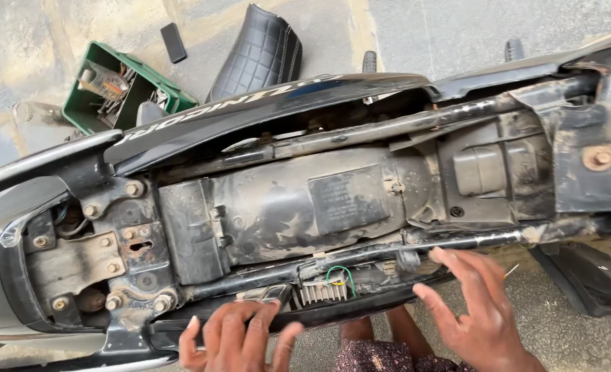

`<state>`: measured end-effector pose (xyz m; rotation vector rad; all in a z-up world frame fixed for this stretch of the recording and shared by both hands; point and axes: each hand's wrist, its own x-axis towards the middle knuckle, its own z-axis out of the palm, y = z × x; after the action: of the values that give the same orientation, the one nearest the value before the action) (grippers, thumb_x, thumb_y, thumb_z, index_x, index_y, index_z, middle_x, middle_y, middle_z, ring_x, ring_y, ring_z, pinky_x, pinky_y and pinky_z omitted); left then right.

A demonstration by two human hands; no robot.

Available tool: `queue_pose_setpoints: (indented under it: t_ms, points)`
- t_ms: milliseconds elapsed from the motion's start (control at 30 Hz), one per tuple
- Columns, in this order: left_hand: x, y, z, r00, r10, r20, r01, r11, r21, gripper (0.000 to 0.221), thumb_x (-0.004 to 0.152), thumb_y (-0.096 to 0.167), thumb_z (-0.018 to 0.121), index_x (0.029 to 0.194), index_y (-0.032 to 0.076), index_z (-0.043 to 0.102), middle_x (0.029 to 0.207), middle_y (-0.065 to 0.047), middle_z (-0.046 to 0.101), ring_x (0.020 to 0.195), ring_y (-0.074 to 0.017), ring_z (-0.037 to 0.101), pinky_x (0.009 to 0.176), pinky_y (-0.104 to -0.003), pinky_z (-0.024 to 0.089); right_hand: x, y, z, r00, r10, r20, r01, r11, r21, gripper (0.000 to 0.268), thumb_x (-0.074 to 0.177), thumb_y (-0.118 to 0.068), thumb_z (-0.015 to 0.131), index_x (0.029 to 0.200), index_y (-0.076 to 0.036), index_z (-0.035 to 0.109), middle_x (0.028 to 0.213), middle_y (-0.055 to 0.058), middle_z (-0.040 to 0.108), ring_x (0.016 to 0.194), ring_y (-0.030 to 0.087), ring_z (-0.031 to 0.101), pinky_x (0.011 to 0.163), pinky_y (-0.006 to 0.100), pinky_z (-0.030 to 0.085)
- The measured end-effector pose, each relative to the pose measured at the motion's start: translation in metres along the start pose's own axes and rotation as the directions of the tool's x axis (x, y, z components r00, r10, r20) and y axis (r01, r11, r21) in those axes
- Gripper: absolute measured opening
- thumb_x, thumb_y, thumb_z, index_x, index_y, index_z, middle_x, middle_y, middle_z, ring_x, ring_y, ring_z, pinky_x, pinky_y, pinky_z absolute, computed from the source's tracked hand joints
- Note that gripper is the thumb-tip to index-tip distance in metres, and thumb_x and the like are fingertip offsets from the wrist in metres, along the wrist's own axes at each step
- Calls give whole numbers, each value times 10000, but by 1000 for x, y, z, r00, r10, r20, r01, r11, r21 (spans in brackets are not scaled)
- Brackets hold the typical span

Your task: The person works on the wiring under the motorcycle's side panel, unplugging an electrical connector and handling a small white plastic connector by hand. They use a screwdriver to work at the connector, then reach to the handlebar, and continue manipulating the wiring connector under the panel.

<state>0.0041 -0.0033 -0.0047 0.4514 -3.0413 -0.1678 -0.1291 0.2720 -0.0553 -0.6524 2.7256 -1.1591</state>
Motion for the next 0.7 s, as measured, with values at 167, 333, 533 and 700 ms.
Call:
queue_pose_setpoints:
  t_ms: [167, 333, 533, 700]
  points:
    - [-9, -14, 11, 991, 96, 95, -84, 989, -123, 507, 795, 585, 702, 1008, 125, 717, 978, -22, 676, 1051, -234, 645, 1093, -502, 242, -1, -13, 10, 917, -398, -5, 390, 903, -181, 513, 860, -395, 815, 1263, -121, 657, 1245, 31, 622, 1139, 226, 516, 968, 428, 329]
    - [-22, -27, 37, 986, 130, -105, -141, 984, -108, 242, 781, 391, 655, 945, 216, 685, 956, 61, 675, 971, -154, 656, 1065, -457, 273, -11, -4, 31, 960, -203, 192, 225, 969, -104, 430, 721, -375, 828, 1067, -141, 727, 997, -47, 703, 979, 157, 628, 913, 416, 318]
    - [-27, -35, 55, 959, 145, -242, -162, 986, -50, 214, 795, 444, 667, 885, 249, 670, 840, 90, 662, 838, -122, 648, 1006, -429, 327, -36, 8, 46, 972, -82, 222, 115, 984, -139, 395, 773, -423, 796, 1091, -205, 712, 1033, -48, 703, 994, 138, 660, 1026, 412, 320]
    - [-40, -52, 70, 952, 217, -214, -225, 974, -12, 203, 860, 389, 760, 856, 259, 605, 846, 124, 656, 852, -100, 660, 971, -399, 394, -12, -33, 65, 965, -152, 213, 165, 985, -41, 592, 693, -521, 825, 1119, -130, 698, 1048, 47, 707, 990, 181, 655, 962, 381, 388]
